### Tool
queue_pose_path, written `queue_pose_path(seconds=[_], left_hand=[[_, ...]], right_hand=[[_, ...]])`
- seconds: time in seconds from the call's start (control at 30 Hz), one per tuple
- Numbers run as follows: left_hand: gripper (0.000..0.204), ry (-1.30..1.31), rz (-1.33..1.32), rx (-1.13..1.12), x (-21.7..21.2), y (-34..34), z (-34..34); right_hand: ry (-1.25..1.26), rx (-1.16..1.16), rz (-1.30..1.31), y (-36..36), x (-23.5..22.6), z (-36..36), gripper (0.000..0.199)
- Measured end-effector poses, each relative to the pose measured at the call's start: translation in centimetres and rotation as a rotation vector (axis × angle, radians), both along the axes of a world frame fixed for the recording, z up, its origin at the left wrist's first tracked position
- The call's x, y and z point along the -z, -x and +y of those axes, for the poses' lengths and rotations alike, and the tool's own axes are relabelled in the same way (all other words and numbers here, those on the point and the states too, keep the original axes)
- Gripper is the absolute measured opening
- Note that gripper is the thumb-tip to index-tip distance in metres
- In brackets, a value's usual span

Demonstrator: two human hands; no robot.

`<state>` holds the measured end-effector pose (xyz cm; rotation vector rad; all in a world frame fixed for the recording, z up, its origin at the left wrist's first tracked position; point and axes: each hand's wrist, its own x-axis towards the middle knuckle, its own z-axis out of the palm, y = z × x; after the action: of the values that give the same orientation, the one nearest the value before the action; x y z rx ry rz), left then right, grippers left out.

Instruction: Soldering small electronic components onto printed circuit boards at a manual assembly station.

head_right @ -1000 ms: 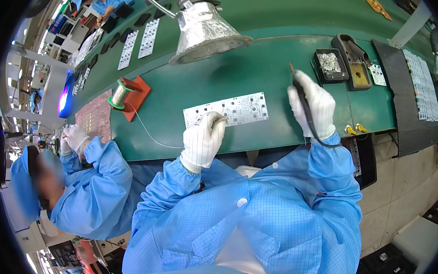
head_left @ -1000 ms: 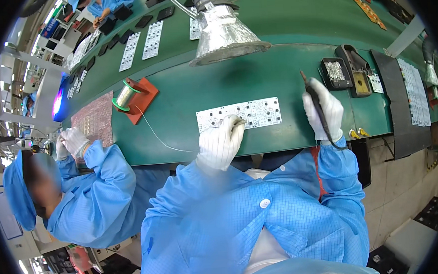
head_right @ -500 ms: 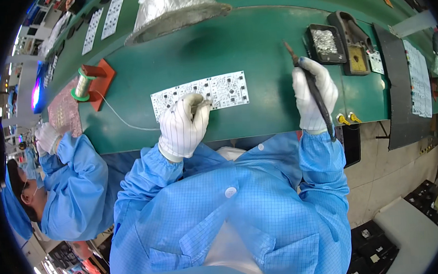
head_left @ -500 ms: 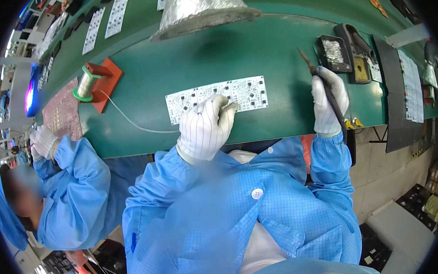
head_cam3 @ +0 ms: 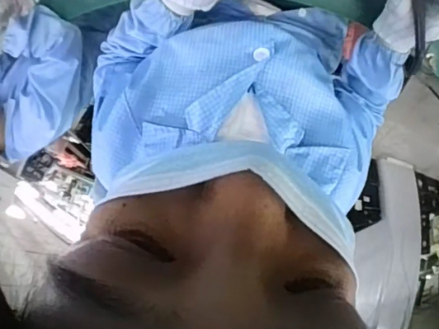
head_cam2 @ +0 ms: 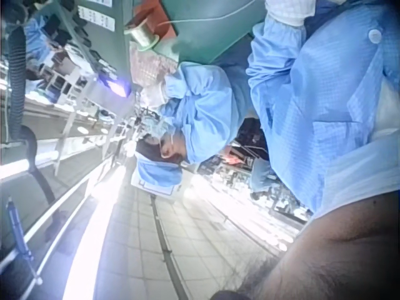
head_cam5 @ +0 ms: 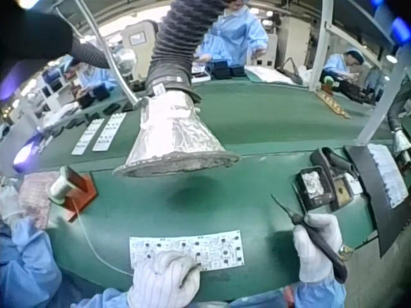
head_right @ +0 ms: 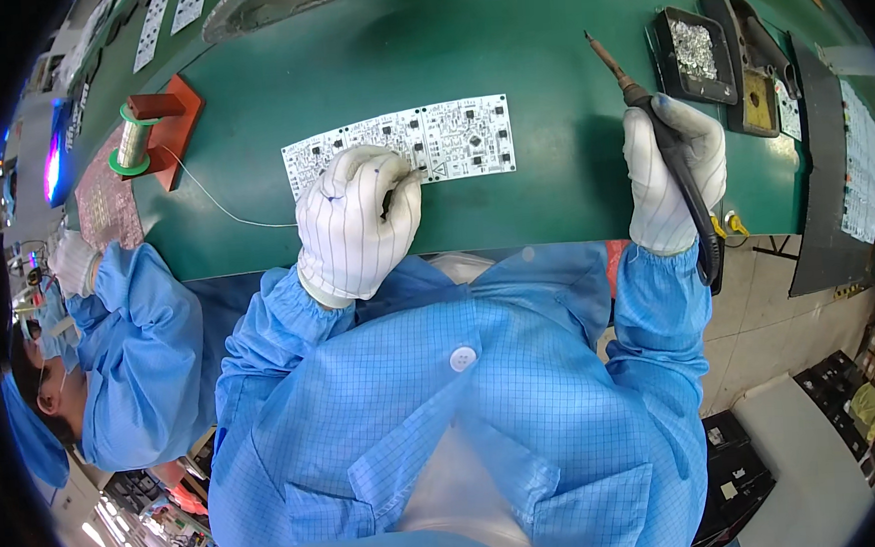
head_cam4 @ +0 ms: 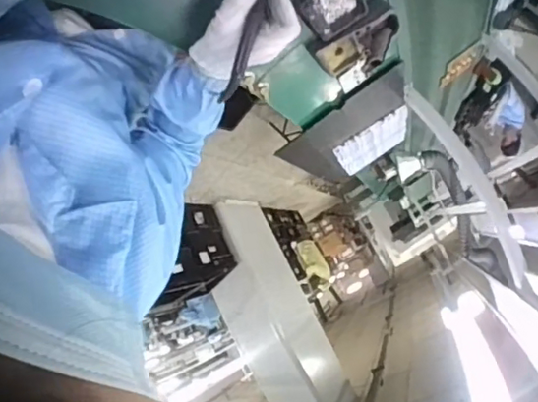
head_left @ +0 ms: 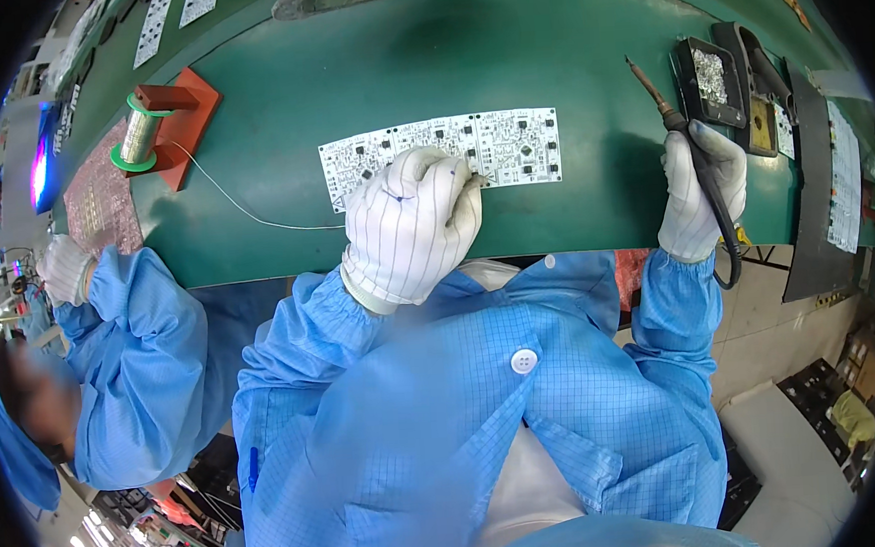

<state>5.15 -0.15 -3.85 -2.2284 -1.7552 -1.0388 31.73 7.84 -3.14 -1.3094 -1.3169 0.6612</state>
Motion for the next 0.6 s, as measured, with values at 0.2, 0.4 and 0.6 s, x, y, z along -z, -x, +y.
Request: queue_pose_path(seconds=[0.2,0.4,0.6], left_hand=[[0.019,0.046,0.015,0.007,0.0,0.2,-1.1],[0.02,0.089,-0.012,0.027,-0.6,0.1,-2.0],[0.02,0.008,0.01,0.073,-0.1,-0.5,-1.3]], right_hand=[[-0.068,-0.062,0.029,0.9,0.0,-1.8,0.02],[-0.174,-0.327,0.034,1.5,0.6,-3.9,0.031],[-0.439,-0.55,-0.069,1.9,2.2,-5.4,0.03]])
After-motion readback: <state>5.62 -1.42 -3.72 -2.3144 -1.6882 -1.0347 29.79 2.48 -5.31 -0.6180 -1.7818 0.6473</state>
